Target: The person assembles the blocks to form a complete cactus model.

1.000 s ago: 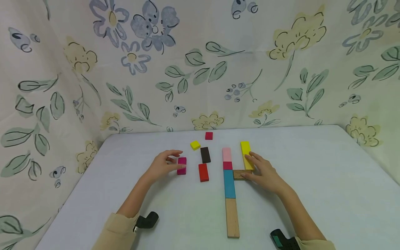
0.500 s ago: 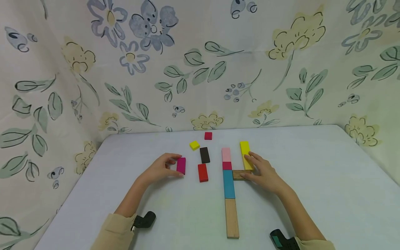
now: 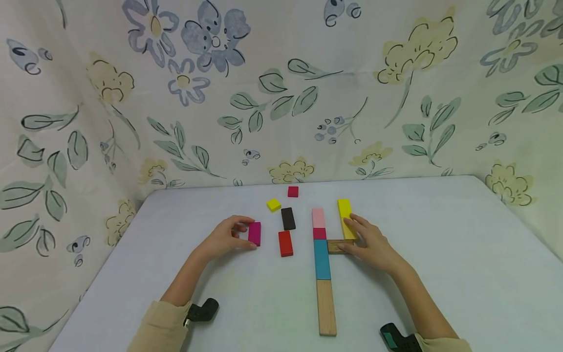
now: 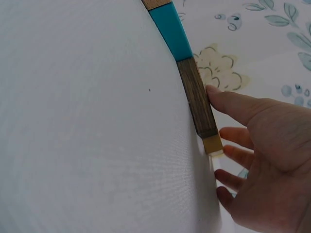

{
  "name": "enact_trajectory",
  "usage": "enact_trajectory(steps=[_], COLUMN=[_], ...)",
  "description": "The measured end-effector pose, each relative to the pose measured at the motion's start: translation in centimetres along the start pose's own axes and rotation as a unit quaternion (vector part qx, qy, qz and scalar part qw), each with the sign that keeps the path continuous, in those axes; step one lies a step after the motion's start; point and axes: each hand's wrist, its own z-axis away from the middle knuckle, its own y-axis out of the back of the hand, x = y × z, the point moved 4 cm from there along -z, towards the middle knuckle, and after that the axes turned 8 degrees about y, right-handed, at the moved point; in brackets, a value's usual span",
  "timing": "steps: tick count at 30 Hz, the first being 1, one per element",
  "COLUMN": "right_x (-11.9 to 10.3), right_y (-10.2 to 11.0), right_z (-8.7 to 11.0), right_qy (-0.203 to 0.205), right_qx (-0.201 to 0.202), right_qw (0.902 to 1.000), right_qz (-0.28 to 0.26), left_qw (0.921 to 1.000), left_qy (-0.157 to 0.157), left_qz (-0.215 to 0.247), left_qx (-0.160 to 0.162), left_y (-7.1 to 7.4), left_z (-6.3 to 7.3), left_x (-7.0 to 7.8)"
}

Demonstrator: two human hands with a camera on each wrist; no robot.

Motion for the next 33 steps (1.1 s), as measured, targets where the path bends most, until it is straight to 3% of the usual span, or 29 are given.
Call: enact_trajectory(steps=[9,33], right_x=[0.0,0.0], right_y=[0.0,0.0], right_z=[0.0,0.0], right_qy=[-0.004,-0.009], right_qx=[0.000,-0.006], right_qw=[1.0000,0.9999], right_qz=[-0.001,-0.008], left_qw=[0.9999,0.9998], left_qy=[0.013,-0.006], left_qz=[0.009,0.018], left_qx=[-0.003,-0.009], left_y=[0.3,0.0], left_z=[-0.5,-3.2], left_x=[0.5,5.2])
